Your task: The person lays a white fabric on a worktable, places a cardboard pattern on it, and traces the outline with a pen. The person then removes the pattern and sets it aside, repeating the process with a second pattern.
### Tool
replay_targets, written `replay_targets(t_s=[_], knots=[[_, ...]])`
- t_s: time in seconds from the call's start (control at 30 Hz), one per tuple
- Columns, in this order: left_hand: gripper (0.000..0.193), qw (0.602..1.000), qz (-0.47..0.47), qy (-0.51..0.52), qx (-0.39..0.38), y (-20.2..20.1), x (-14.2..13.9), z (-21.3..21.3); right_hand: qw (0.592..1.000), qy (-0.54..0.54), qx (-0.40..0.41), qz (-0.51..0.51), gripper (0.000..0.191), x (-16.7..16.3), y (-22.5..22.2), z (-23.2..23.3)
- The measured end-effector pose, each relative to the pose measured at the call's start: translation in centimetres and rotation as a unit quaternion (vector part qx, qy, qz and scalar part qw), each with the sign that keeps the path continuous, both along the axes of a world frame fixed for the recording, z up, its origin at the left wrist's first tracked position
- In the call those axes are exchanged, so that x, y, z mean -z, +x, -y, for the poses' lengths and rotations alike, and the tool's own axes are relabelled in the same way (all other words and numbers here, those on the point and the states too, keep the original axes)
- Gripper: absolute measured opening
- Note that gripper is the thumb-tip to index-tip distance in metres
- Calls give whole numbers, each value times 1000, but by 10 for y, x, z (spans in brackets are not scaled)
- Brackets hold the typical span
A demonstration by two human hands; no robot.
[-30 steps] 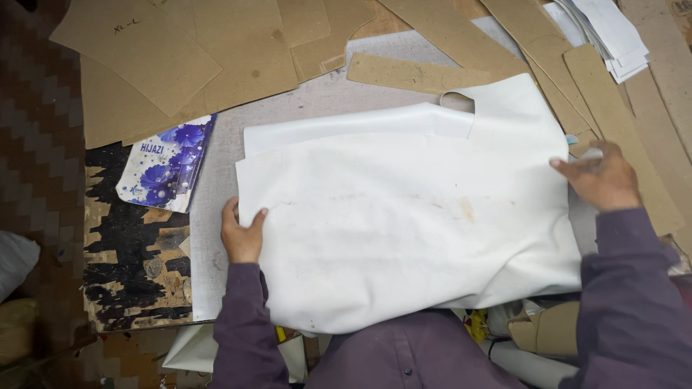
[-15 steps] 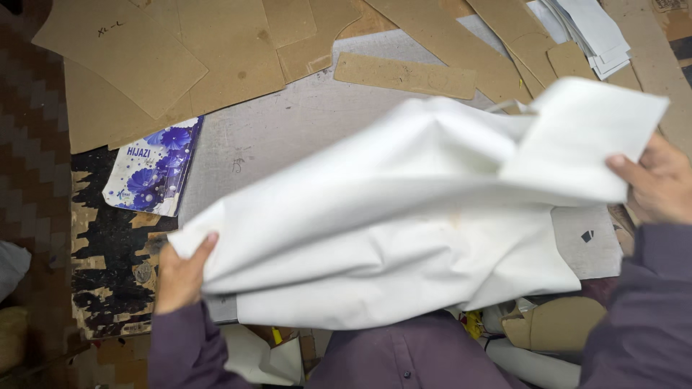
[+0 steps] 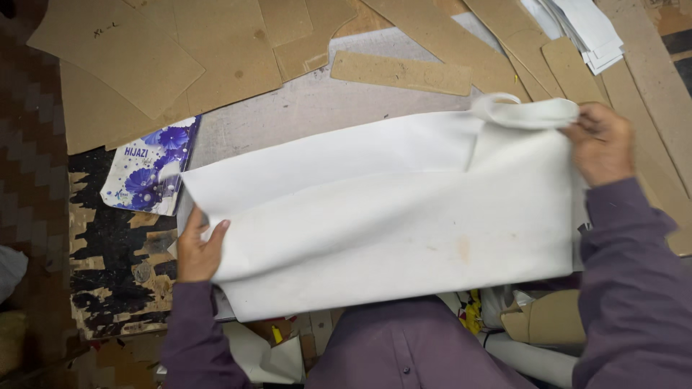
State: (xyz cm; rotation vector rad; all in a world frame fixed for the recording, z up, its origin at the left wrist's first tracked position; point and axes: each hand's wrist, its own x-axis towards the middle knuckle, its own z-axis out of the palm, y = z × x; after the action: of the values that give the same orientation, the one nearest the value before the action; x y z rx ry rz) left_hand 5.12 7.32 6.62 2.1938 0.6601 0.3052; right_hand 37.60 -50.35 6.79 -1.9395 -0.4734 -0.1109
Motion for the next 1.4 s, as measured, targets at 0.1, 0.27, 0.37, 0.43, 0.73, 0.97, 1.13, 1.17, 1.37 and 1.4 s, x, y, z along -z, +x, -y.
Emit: replay_targets(t_s=[0.1, 0.27, 0.37, 0.43, 0.73, 0.97, 1.13, 1.17, 1.37, 1.4], knots=[[79, 994, -63, 88, -15, 24, 24, 4, 991, -80, 103, -32, 25, 20, 2, -57], [81, 988, -86, 109, -69, 21, 31, 8, 961, -142, 211, 111, 35, 28, -46, -58], [79, 983, -75, 144, -81, 19, 33, 9, 940, -192, 244, 143, 32, 29, -68, -57], [80, 985, -60, 143, -74, 19, 34, 12, 932, -223, 261, 120, 25, 33, -74, -54], [68, 983, -73, 112, -124, 34, 37, 10, 906, -219, 361, 27, 11, 48, -74, -38], [50, 987, -24, 74, -143, 36, 48, 8, 892, -281, 343, 89, 12, 45, -72, -31], [42, 975, 5, 157, -156, 28, 60, 21, 885, -324, 326, -69, 43, 40, -108, -7], [41, 975, 9, 147, -164, 26, 62, 22, 878, -356, 306, -93, 49, 43, -121, -4], [68, 982, -2, 155, -106, 16, 69, 25, 847, -374, 378, -3, 31, 66, -161, 11], [67, 980, 26, 171, -93, 15, 71, 27, 852, -366, 374, 11, 28, 69, -160, 14]])
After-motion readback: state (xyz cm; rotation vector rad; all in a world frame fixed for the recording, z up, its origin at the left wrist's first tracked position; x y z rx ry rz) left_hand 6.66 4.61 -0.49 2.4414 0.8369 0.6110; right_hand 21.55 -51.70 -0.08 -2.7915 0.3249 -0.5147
